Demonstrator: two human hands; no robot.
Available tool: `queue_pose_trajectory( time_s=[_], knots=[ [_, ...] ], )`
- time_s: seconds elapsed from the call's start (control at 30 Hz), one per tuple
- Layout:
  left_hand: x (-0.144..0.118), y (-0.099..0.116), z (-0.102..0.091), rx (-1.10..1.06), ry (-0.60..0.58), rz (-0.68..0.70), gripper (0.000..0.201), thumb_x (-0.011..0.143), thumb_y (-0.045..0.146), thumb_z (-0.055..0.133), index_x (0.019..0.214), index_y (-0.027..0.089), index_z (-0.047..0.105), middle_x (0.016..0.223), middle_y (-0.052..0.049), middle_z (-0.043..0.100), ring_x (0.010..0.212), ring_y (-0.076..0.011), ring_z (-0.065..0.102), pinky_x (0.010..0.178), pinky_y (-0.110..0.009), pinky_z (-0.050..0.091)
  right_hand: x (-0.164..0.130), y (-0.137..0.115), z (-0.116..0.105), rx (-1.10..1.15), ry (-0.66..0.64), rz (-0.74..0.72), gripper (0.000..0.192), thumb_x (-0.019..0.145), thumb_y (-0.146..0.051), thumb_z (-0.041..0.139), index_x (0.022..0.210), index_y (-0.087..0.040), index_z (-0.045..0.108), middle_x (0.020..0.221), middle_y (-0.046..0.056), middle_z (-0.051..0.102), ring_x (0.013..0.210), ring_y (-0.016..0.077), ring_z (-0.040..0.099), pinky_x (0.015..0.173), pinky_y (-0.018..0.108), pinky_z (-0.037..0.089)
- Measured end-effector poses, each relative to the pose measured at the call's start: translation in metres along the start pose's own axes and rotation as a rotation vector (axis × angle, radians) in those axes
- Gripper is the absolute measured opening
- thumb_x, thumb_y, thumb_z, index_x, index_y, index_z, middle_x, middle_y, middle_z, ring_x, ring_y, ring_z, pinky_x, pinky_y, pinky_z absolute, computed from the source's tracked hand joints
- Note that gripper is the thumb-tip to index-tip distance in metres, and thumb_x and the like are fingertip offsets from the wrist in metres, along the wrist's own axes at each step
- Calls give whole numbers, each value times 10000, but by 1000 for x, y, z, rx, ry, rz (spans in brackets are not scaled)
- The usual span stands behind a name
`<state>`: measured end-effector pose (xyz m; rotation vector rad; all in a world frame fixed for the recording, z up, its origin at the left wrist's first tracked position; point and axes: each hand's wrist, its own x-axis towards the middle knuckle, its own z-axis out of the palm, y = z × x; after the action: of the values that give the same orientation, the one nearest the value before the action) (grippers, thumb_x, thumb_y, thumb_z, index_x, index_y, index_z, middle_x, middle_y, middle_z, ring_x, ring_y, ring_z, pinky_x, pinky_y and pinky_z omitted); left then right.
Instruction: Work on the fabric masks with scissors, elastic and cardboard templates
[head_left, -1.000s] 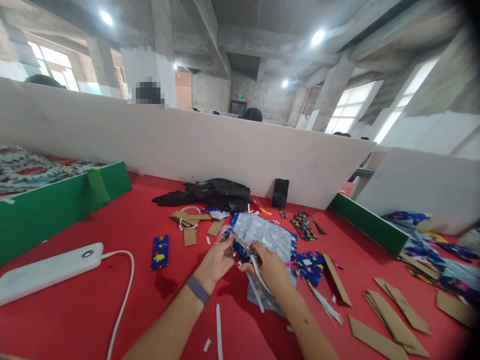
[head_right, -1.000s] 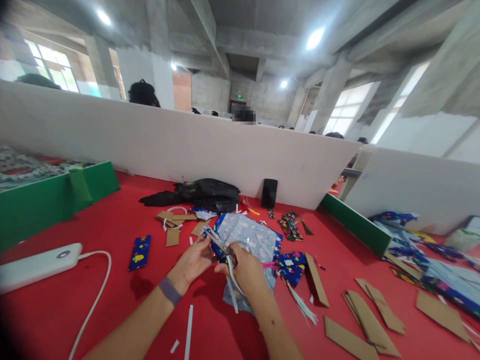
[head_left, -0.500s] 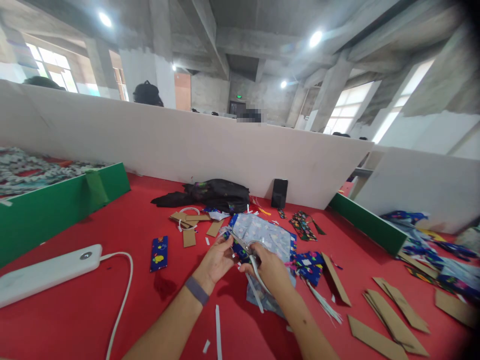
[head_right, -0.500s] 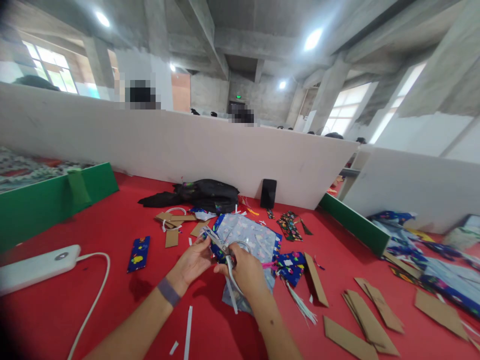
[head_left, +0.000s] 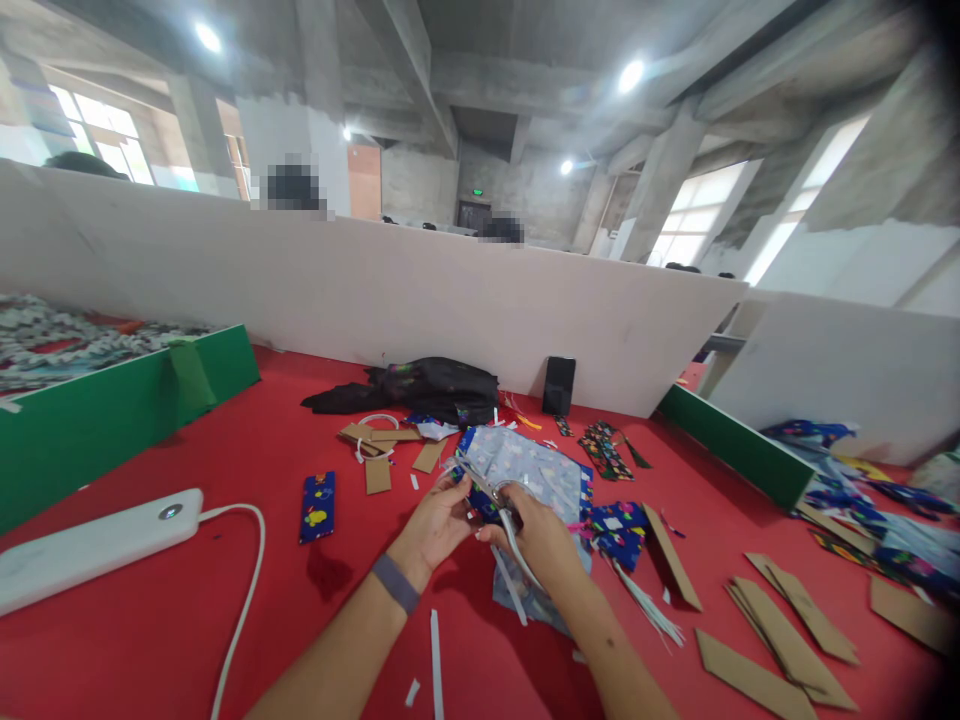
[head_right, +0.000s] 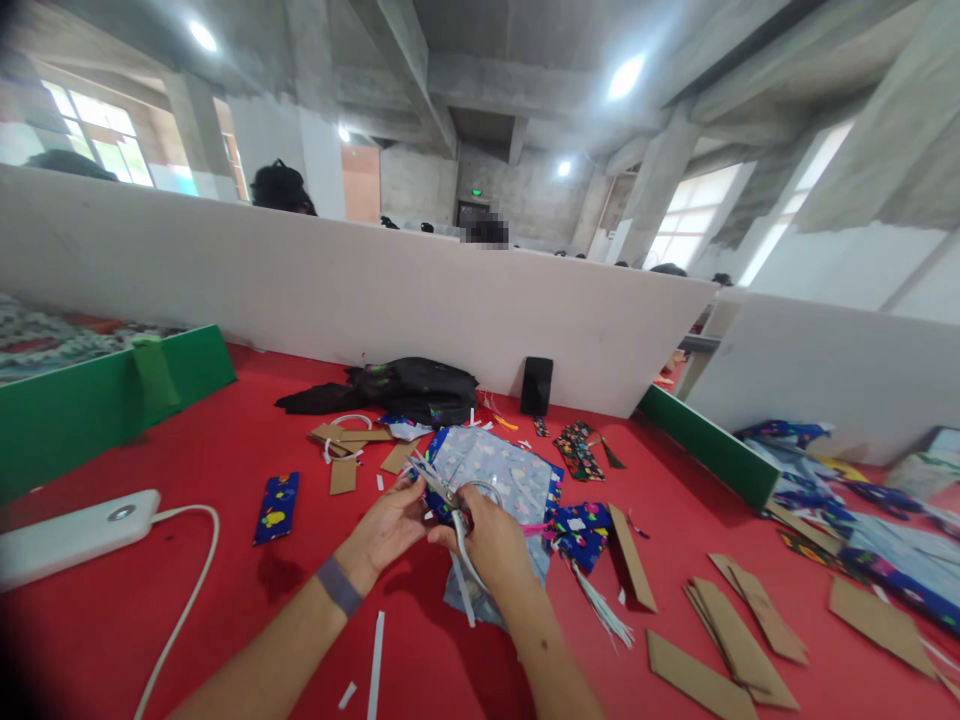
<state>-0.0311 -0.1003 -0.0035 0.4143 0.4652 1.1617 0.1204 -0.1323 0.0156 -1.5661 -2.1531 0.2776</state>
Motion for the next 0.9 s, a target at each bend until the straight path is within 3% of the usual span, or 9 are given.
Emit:
queue_pose_trajectory(
  time_s=[0.9],
  knots=[
    [-4,4,5,-9,-49,25,174,674,248,709,788,172,603,721,-8,660,642,-150,615,617,-279,464,0,-1,-1,-22,-11,19,377,787,-565,493,952,-227,513,740,35,657,724,246,643,557,249,322]
  ],
)
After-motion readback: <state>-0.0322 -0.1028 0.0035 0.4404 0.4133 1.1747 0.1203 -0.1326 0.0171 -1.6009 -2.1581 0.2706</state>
